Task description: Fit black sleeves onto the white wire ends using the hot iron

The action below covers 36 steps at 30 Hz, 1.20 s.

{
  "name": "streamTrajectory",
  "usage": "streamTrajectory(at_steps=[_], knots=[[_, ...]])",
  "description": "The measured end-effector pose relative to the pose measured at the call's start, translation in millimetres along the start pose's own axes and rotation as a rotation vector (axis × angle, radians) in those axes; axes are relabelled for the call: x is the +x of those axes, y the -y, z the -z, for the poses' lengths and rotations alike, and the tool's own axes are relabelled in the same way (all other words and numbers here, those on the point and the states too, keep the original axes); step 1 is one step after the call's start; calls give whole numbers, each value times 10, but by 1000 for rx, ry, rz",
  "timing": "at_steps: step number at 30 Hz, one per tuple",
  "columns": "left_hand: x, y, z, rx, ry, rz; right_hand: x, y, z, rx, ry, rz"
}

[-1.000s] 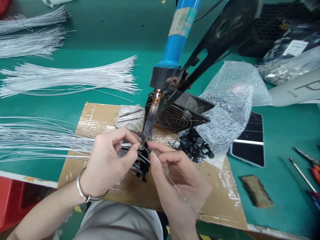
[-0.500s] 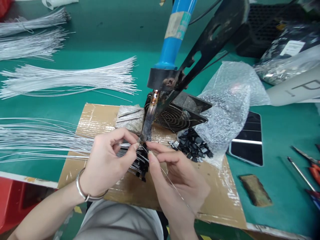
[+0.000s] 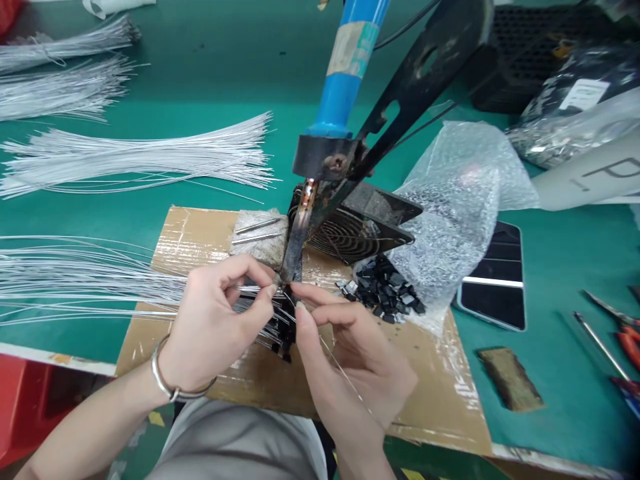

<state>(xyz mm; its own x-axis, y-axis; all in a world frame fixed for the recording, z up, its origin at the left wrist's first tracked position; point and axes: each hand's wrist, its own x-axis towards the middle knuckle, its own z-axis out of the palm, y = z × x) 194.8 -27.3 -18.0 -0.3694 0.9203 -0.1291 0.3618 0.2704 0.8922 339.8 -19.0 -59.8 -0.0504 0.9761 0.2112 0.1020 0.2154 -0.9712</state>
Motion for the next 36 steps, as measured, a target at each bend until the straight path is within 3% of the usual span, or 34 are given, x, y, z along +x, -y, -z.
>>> streamTrajectory(at_steps=[36], knots=[[1, 20, -20, 35, -7, -37, -33, -105, 15, -128, 14, 210]])
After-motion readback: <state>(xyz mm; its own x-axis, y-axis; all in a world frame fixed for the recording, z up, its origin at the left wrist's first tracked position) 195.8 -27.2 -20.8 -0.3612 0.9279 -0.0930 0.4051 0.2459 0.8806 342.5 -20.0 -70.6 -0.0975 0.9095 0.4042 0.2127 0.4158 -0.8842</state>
